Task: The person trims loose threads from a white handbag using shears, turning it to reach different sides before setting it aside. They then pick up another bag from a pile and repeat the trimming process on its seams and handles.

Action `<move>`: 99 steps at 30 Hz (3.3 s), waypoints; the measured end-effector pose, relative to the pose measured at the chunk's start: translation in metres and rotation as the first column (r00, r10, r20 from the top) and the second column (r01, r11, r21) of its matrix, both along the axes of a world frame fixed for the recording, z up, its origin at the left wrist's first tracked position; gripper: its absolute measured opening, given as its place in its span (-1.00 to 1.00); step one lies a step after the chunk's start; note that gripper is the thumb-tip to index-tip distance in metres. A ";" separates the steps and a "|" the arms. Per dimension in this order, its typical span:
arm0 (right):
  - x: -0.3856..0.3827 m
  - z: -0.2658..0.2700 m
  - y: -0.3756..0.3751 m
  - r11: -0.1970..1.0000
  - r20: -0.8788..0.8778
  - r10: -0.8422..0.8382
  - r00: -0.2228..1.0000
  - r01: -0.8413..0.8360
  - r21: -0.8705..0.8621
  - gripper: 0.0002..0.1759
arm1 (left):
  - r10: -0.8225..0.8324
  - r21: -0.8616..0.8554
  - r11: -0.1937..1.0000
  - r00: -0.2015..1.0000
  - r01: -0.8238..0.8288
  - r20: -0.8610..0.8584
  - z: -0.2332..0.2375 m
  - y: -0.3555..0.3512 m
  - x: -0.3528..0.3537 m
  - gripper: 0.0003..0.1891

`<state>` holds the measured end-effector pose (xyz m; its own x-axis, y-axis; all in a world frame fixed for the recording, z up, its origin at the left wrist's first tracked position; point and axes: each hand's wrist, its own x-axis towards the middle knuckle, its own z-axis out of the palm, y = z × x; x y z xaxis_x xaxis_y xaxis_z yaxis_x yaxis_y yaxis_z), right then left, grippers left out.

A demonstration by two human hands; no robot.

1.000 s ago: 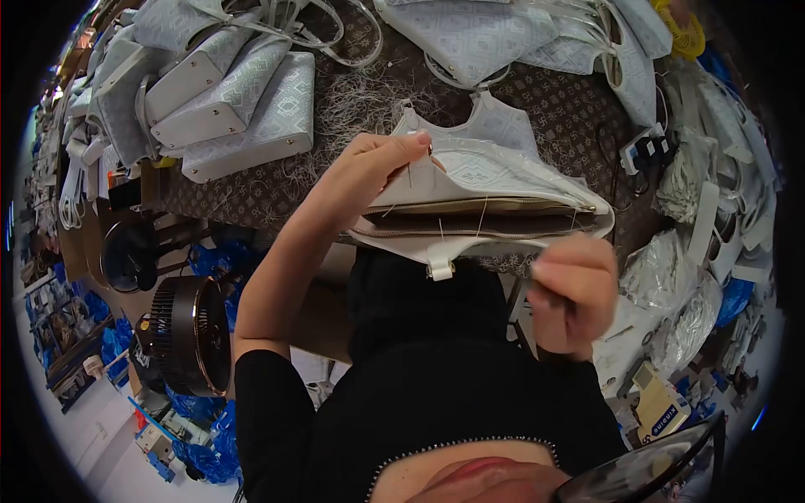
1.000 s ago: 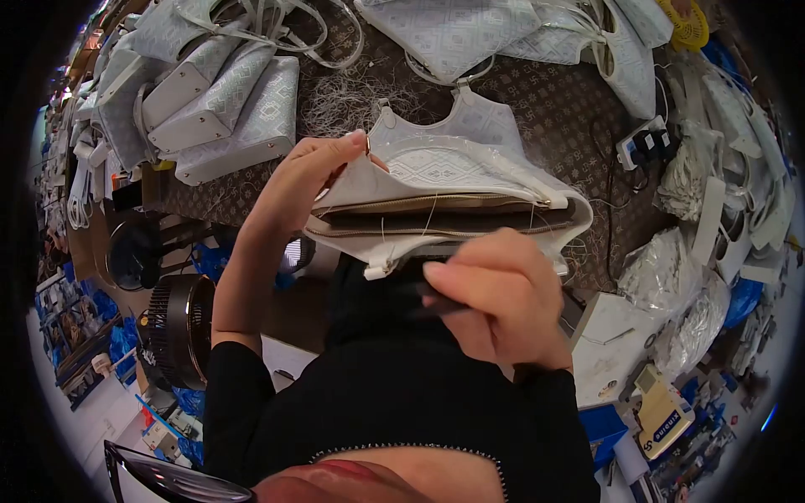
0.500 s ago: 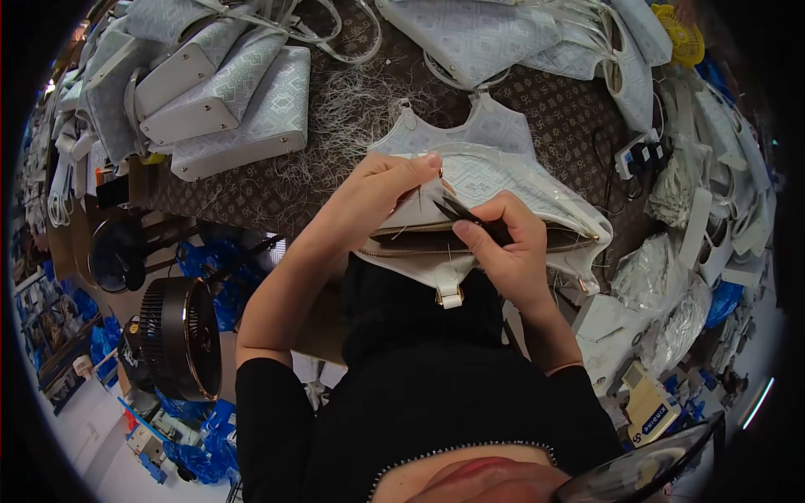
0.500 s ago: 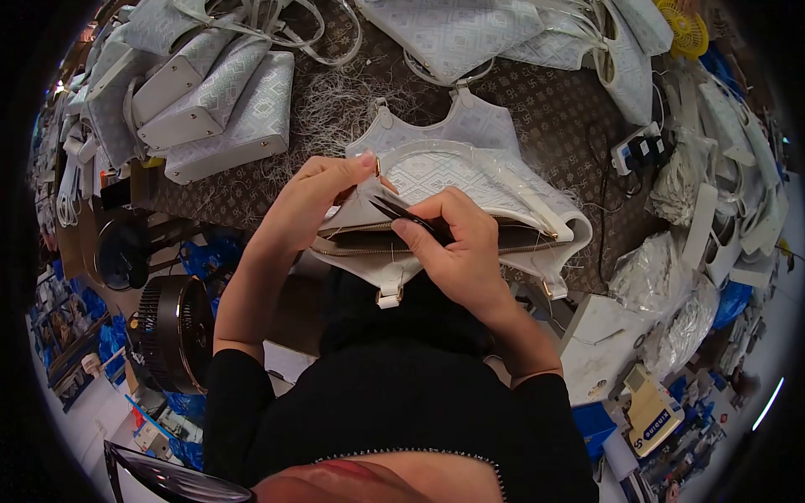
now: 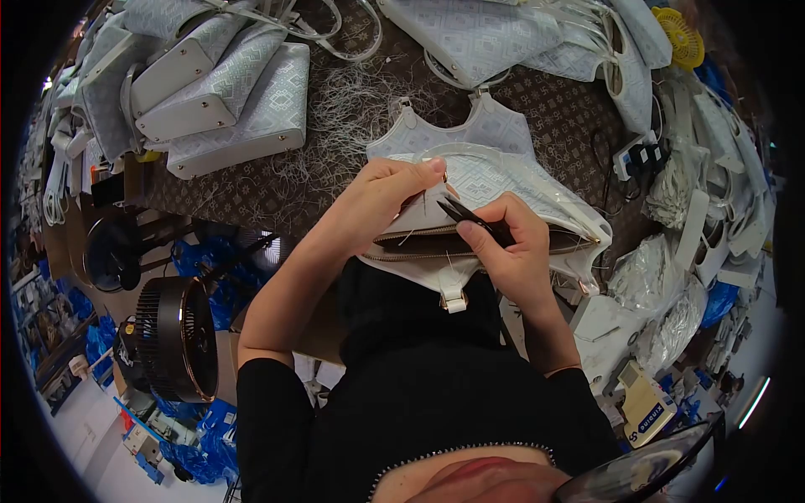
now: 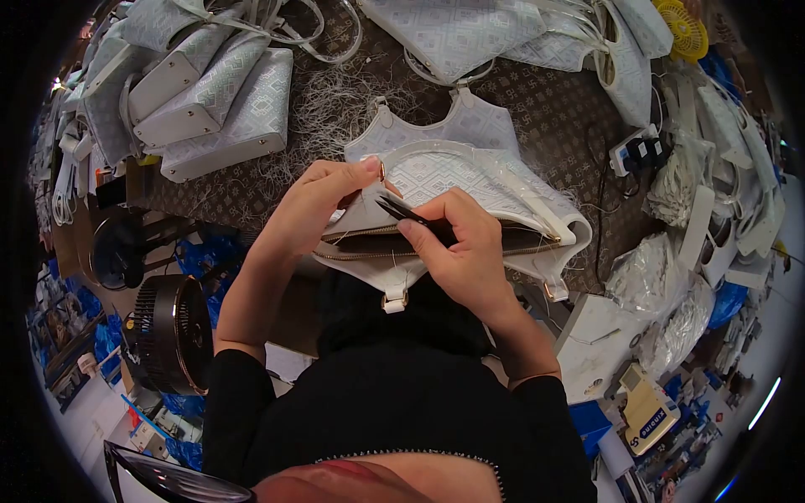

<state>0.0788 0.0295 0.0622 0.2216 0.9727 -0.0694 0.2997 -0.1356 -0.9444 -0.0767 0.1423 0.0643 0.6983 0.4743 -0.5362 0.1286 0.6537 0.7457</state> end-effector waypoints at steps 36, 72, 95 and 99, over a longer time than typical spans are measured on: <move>0.054 0.067 -0.040 0.894 0.061 -0.432 0.900 0.418 0.160 -0.72 | 0.044 0.116 0.993 0.998 -0.038 -0.054 -0.004 0.004 0.001 -0.60; 0.104 0.009 -0.039 0.926 0.382 -0.344 0.858 0.242 0.291 -0.85 | -0.271 0.185 0.941 0.958 0.283 -0.091 0.002 0.000 0.131 -0.52; 0.095 0.016 -0.031 0.938 0.485 -0.335 0.808 0.237 0.254 -0.81 | -0.259 0.168 0.949 0.963 0.268 -0.077 0.007 -0.002 0.129 -0.52; 0.093 0.022 -0.031 0.947 0.507 -0.317 0.801 0.235 0.221 -0.75 | -0.277 0.175 0.942 0.958 0.286 -0.074 0.003 -0.003 0.129 -0.52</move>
<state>0.1721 -0.0016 0.0840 0.4439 0.8546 0.2694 0.7281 -0.1687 -0.6644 0.0523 0.1390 0.0669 0.7930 0.3549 -0.4951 0.3261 0.4392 0.8371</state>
